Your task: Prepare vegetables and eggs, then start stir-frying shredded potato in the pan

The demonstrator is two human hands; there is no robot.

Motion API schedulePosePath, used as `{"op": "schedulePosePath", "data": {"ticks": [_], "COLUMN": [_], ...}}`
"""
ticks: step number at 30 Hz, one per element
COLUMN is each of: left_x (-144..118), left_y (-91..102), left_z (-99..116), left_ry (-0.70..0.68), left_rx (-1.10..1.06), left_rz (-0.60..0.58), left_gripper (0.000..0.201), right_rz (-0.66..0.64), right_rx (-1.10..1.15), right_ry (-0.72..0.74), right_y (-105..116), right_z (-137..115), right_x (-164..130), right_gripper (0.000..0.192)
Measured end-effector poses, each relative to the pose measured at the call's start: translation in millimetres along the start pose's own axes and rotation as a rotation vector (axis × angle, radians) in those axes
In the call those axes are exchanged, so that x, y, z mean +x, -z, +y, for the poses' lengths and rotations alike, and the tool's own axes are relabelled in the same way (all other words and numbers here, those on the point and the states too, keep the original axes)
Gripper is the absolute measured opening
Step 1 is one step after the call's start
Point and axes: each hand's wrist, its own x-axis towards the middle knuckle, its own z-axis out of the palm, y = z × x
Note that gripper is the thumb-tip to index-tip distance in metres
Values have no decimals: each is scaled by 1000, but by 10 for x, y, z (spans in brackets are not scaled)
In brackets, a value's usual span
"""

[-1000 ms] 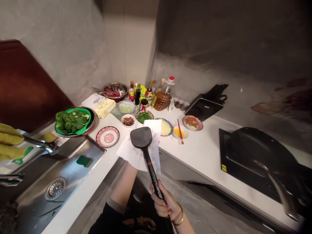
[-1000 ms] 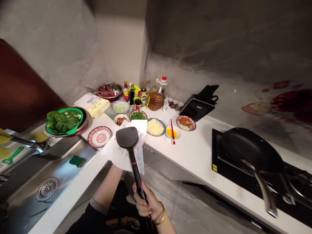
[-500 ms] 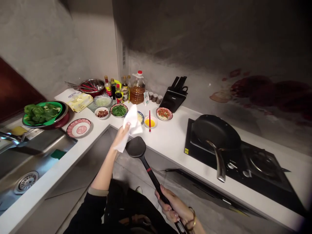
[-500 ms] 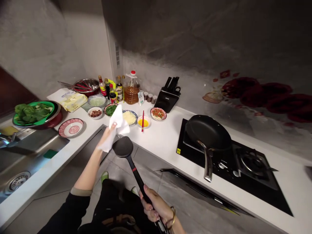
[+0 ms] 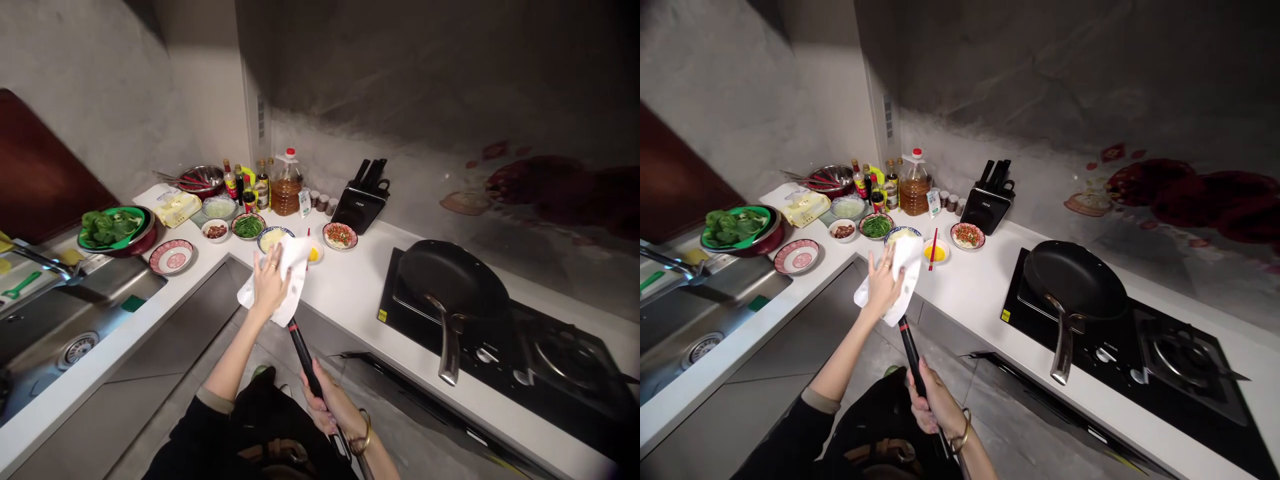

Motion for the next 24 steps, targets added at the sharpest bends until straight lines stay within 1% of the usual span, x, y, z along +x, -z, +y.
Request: {"op": "schedulePosePath", "data": {"ticks": [1,3,6,8,9,11,14,16,18,20,22,23,24], "left_x": [-28,-107,-225,-265,-266,-231,-115,-41,4,17,18,23,36], "left_y": [0,-3,8,35,53,93,159,210,271,334,384,397,400], "left_z": [34,89,115,83,52,-31,-155,-198,-214,-242,-326,-397,-485], "left_ry": [-89,-206,-316,-389,-419,-436,-407,-412,-438,-450,-439,-397,-308], "left_rx": [-28,-76,-138,-163,-165,-145,-95,-79,-82,-113,-219,-306,-411], "left_rz": [-18,-73,-143,-160,-152,-92,55,129,135,53,-97,-164,-191], "left_gripper": [45,48,51,52,53,51,46,46,44,37,31,30,29], "right_rz": [-10,-30,-76,-97,-98,-94,-106,-110,-101,-101,-130,-155,-181], "right_rx": [28,84,134,136,130,109,68,45,44,72,119,143,166], "right_ry": [7,31,89,113,115,118,143,156,138,80,-6,-48,-84], "right_y": [-19,-40,-48,-60,-71,-106,-176,-214,-224,-193,-117,-66,-13], "right_z": [-54,-150,-233,-254,-262,-281,-340,-386,-416,-414,-380,-353,-322], "right_x": [4,1,-7,-4,0,7,7,-4,-23,-46,-75,-90,-105], "right_gripper": [58,60,62,63,62,61,58,56,54,53,53,52,50]}}
